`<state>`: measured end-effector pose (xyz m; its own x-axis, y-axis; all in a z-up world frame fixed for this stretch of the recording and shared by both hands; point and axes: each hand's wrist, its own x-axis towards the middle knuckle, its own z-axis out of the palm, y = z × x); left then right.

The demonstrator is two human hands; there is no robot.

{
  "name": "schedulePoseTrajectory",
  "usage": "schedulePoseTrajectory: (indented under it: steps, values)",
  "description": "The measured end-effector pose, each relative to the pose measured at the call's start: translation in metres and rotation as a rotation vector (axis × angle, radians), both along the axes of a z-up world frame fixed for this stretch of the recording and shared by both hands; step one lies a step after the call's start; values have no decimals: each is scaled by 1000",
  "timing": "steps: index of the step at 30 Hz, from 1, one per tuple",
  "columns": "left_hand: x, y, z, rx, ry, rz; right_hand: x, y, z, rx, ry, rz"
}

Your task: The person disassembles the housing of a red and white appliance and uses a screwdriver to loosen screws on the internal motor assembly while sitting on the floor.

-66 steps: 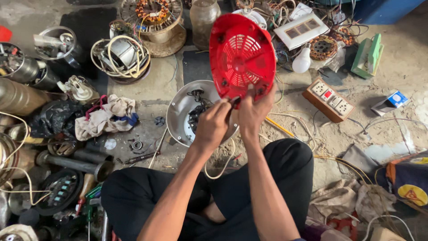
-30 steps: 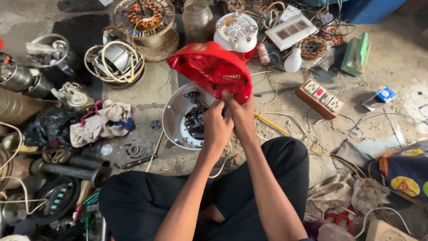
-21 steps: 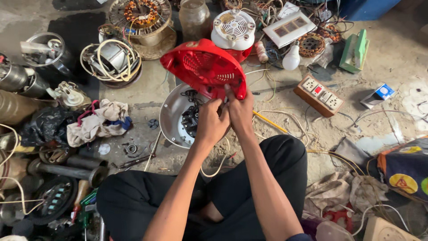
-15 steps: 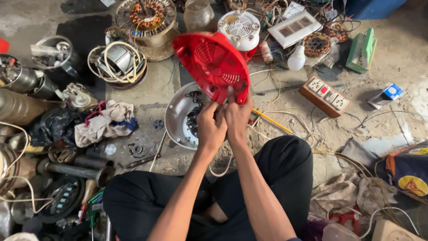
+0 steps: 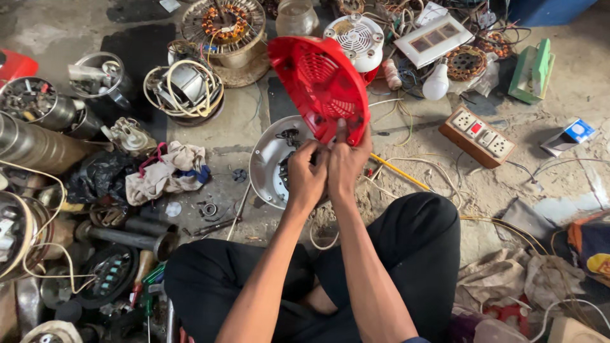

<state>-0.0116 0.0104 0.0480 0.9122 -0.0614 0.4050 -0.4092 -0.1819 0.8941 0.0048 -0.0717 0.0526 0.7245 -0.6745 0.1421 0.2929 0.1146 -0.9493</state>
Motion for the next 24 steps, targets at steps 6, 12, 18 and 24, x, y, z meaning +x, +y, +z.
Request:
schedulePoseTrajectory:
  steps: [6,12,18,24]
  values:
    - [20,6,-2,159,-47,-174,4,-29,5,-219,-156,308]
    - [-23,-6,1,-23,63,-77,23,-35,-1,-251,-94,-119]
    - [7,-2,8,195,-110,-95,33,-47,-6,-58,117,118]
    - [-2,6,15,-29,139,33,37,-55,-24,270,-235,190]
